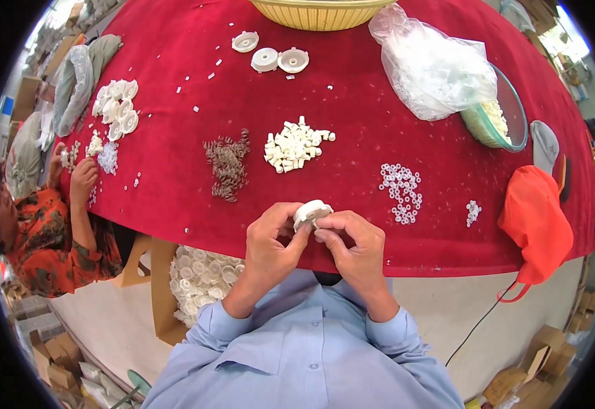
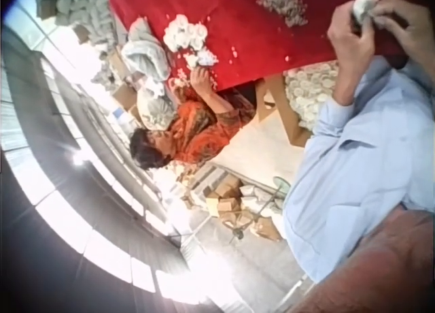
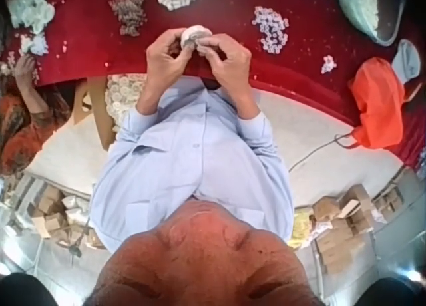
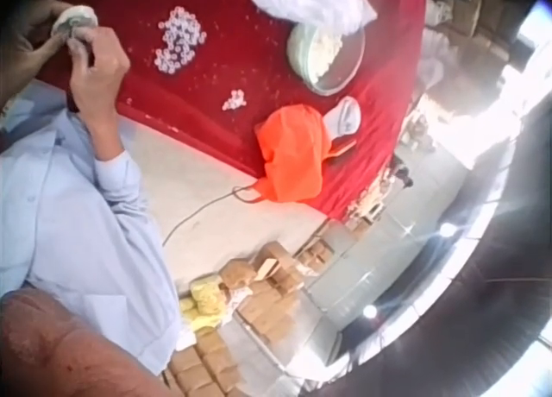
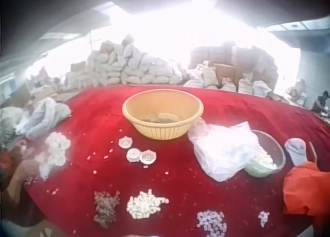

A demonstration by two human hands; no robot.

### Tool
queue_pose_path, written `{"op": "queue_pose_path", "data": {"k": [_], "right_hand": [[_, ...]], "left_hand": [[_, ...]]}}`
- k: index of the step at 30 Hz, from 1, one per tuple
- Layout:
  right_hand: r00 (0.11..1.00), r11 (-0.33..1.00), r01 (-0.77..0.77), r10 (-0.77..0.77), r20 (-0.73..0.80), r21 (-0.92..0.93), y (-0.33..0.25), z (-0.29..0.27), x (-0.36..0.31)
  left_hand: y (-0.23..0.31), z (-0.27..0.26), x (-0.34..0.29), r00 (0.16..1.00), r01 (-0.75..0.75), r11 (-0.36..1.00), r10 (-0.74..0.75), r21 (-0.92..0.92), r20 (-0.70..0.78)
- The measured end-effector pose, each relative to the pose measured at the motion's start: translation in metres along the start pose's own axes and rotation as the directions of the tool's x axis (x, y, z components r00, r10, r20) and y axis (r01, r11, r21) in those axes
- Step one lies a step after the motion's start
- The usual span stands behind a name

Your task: The person assembles small components by hand, inserting springs onto plastic plugs and fitting the sub-assemblies into round plastic caps.

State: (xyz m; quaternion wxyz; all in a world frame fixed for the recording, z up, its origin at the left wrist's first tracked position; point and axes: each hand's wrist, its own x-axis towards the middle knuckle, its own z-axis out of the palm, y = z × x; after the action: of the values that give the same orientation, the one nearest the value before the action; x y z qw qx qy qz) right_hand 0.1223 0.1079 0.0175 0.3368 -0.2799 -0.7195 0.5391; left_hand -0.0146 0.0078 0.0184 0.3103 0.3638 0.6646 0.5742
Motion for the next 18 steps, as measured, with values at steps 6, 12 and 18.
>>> {"op": "queue_pose_path", "data": {"k": [6,12,18], "right_hand": [[0.996,1.000,-0.012,0.011,-0.084,-0.019,-0.003,0.001,-0.002],[0.999,0.999,0.001,-0.002,-0.036,-0.032,-0.011,-0.010,0.008],[0.998,0.996,-0.055,0.054,0.026,0.063,-0.002,-0.012,0.006]], "left_hand": [[0.009,-0.003,0.000,0.995,-0.093,0.985,0.088,0.144,0.042],[0.009,-0.001,-0.005,0.984,-0.180,0.970,0.178,0.165,0.030],[0.015,0.000,-0.008,0.986,-0.160,0.974,0.148,0.163,0.080]]}}
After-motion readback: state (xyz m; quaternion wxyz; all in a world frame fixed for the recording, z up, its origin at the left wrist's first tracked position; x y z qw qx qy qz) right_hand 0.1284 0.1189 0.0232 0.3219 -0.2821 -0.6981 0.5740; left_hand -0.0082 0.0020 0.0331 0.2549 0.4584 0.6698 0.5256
